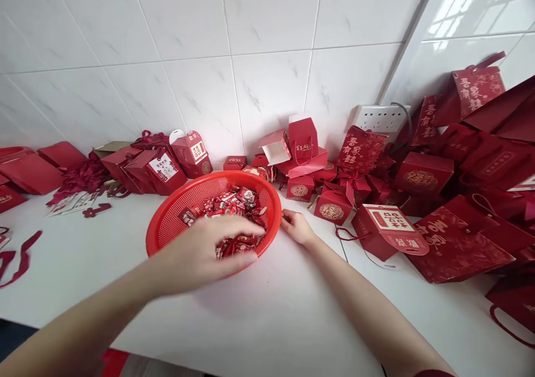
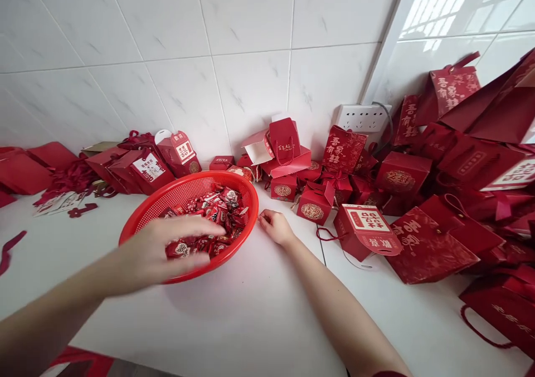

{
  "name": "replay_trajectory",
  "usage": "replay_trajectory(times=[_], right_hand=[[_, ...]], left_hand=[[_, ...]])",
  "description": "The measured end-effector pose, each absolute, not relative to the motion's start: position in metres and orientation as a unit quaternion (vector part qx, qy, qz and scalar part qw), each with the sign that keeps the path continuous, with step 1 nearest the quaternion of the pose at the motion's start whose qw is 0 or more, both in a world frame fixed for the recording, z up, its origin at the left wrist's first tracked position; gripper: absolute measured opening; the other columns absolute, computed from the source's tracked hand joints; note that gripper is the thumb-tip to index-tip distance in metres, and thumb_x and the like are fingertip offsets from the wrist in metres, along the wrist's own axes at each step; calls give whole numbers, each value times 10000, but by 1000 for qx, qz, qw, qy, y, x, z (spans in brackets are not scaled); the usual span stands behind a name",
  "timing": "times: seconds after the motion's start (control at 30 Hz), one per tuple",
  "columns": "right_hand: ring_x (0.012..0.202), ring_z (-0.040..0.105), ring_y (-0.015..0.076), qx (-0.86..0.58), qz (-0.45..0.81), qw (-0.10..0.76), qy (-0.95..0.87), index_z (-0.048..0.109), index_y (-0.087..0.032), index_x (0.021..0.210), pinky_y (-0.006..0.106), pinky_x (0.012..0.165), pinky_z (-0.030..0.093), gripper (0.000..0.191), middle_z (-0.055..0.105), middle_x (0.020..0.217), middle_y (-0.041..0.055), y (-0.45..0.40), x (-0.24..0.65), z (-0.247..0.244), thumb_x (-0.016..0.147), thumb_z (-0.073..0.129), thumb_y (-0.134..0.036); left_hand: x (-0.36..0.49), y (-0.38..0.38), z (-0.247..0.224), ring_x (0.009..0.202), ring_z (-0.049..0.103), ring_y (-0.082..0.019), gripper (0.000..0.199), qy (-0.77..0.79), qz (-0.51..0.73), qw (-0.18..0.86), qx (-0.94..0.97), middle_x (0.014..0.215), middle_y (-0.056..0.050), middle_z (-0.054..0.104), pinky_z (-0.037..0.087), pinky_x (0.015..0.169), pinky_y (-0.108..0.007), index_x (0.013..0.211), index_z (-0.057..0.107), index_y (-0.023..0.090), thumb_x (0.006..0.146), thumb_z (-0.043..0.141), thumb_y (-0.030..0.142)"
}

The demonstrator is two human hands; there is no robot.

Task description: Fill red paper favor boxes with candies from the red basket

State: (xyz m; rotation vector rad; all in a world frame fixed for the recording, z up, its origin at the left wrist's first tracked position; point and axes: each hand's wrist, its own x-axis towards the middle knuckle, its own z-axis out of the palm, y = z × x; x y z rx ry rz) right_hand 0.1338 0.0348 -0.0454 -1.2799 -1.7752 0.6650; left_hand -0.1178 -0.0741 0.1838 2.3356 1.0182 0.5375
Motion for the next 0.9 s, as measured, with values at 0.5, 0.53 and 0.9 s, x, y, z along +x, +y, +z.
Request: replay_trajectory(times=[0.5,0.53,0.9], right_hand=[[688,599,193,-506,302,406,-698,711,-187,836,301,671,490,227,698,744,19,43,135,-45,808,510,-289],[690,602,197,-507,304,406,-697,711,-187,834,302,670,492,225,695,735,20,43,135,-45,804,511,-286],[694,623,215,-510,317,406,-689,688,-199,771,311,670,501,182,679,686,21,41,135,-45,781,520,-266]], left_hand=[[-281,57,113,1210,618,-314,523,631,409,321,576,1287,-71,666,525,1018,-449,1207,674,295,756,734,554],[-283,53,103,1285,570,-311,537,610,449,332,562,1353,-65,626,496,1067,-446,1246,652,304,762,735,522],[-270,21,74,1231,610,-339,737,489,521,522,465,1411,-12,586,529,1048,-531,1506,386,344,786,542,313]])
